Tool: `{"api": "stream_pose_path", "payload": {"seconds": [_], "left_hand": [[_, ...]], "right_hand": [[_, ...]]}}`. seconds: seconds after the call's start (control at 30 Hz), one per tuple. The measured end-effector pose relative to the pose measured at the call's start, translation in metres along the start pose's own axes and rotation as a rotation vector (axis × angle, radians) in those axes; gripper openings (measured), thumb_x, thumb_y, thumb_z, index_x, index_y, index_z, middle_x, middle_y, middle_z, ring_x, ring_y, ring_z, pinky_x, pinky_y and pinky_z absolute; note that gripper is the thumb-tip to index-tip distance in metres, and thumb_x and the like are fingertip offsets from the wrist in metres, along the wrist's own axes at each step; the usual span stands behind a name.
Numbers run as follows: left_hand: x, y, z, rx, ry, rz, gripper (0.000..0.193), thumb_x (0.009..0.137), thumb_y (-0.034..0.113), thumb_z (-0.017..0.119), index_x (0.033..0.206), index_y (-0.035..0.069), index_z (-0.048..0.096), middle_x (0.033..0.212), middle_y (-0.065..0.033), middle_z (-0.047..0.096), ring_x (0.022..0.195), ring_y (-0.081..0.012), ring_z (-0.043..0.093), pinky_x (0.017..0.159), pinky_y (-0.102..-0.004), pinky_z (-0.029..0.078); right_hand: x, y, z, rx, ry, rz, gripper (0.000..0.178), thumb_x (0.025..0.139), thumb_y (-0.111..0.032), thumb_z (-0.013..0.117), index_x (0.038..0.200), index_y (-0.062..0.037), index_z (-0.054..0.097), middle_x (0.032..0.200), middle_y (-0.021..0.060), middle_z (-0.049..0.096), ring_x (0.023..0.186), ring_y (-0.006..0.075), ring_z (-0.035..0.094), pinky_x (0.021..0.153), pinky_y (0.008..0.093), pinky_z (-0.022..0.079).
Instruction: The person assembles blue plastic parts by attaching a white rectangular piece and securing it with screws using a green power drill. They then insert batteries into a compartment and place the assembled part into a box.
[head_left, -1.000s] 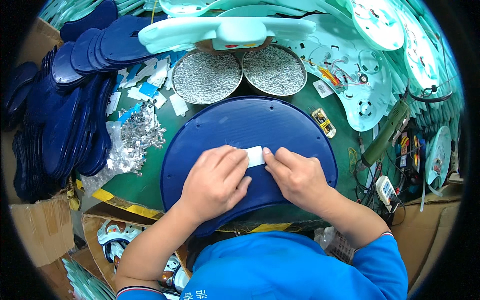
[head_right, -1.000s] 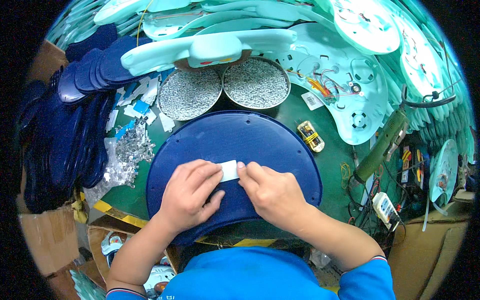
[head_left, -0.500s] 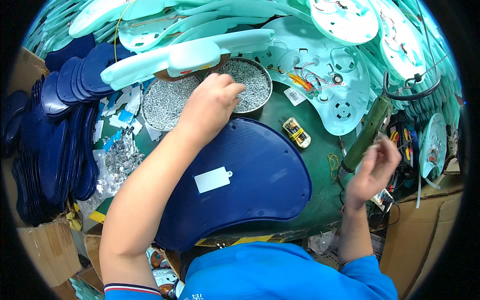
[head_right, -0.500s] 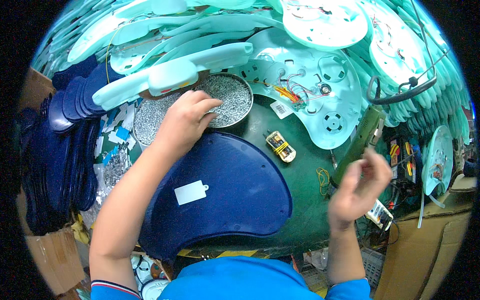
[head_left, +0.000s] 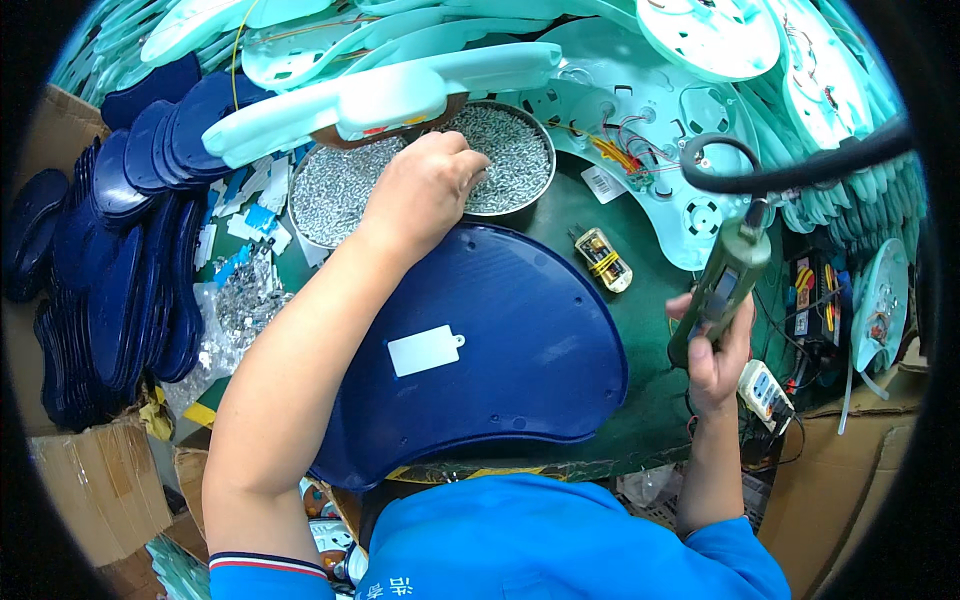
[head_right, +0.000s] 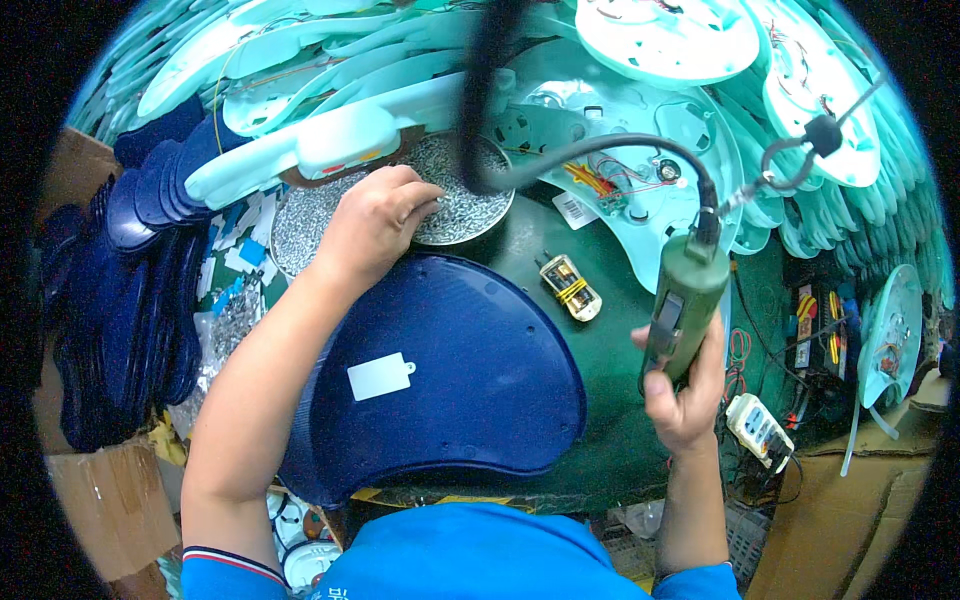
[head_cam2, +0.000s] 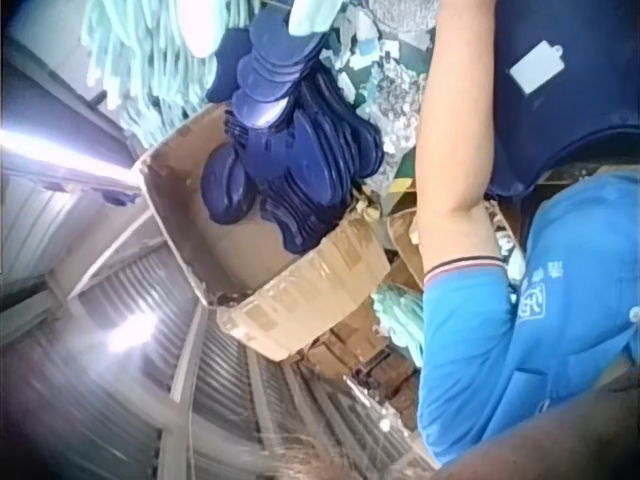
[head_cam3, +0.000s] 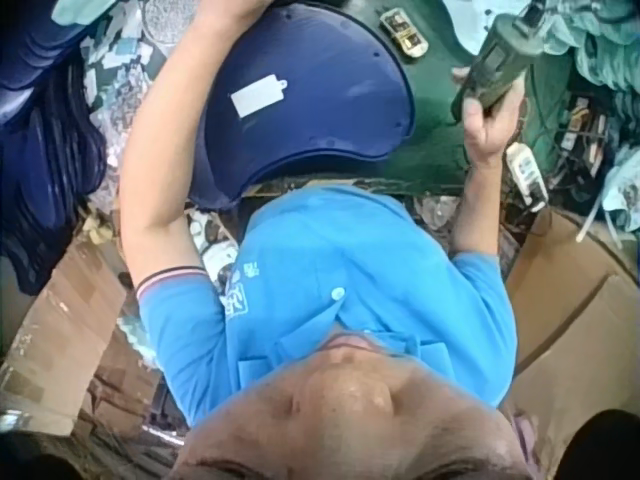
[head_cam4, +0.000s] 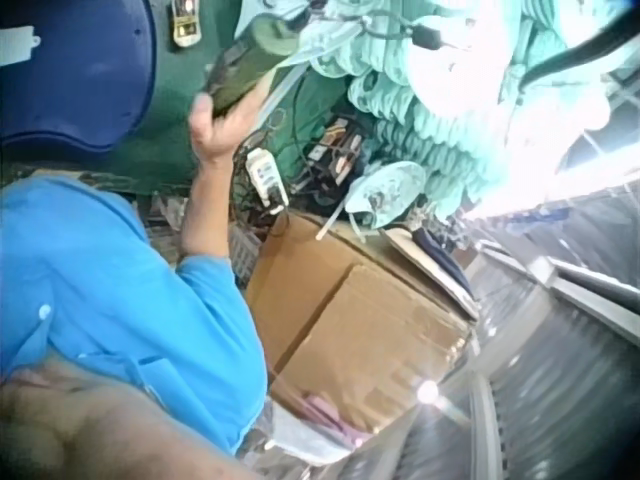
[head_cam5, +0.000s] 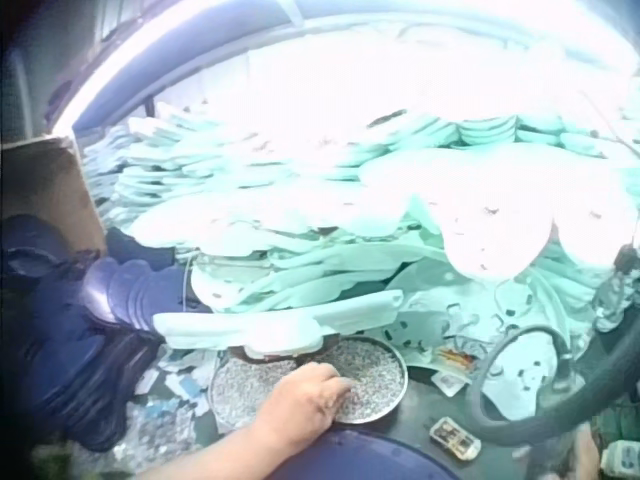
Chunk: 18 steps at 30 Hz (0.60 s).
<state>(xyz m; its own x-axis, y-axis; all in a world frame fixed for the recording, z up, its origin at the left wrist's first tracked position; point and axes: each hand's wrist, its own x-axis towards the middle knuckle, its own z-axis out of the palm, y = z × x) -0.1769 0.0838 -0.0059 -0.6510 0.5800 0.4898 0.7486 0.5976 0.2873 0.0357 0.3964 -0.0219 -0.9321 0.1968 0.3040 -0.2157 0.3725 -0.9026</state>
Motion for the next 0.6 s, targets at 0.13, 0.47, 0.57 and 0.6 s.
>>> {"api": "stream_pose_path", "payload": {"seconds": [0.13,0.47,0.57,0.6], "left_hand": [[-0.015,0.004,-0.014,-0.041,0.045,-0.058,0.009,0.087,0.008,0.071,0.094,0.003,0.073,0.088,-0.0125,0.066,0.085,-0.0322,0.067,0.077,-0.0399,0.054],[-0.118,0.099,-0.066,-0.397,-0.141,-0.212,0.014,0.082,0.003,0.075,0.096,0.006,0.076,0.087,-0.0101,0.068,0.083,-0.0272,0.068,0.073,-0.0368,0.055],[-0.134,0.117,-0.069,-0.474,-0.124,-0.324,0.015,0.082,0.002,0.075,0.096,0.006,0.077,0.084,-0.0094,0.068,0.078,-0.0264,0.068,0.07,-0.0354,0.055],[-0.138,0.121,-0.07,-0.492,-0.118,-0.329,0.013,0.083,0.002,0.075,0.096,0.005,0.076,0.083,-0.0095,0.067,0.078,-0.0264,0.067,0.07,-0.0356,0.055]], "right_hand": [[0.006,0.009,-0.002,0.163,0.002,0.169,0.073,0.076,-0.039,0.083,0.129,0.0031,0.057,0.097,0.0036,0.064,0.082,0.0131,0.063,0.073,0.0265,0.051],[0.025,-0.085,0.022,1.015,0.014,-0.051,0.065,0.106,-0.049,0.044,0.131,0.0101,0.042,0.11,0.0162,0.053,0.083,0.0231,0.064,0.065,0.04,0.064],[0.029,-0.115,0.07,1.265,-0.087,-0.14,0.081,0.096,-0.055,0.061,0.14,0.0082,0.037,0.101,0.0118,0.052,0.078,0.0225,0.063,0.061,0.0371,0.06],[0.03,-0.124,0.087,1.394,-0.181,-0.1,0.085,0.093,-0.057,0.064,0.143,0.0063,0.035,0.099,0.0114,0.053,0.077,0.0239,0.063,0.063,0.0381,0.059]]}}
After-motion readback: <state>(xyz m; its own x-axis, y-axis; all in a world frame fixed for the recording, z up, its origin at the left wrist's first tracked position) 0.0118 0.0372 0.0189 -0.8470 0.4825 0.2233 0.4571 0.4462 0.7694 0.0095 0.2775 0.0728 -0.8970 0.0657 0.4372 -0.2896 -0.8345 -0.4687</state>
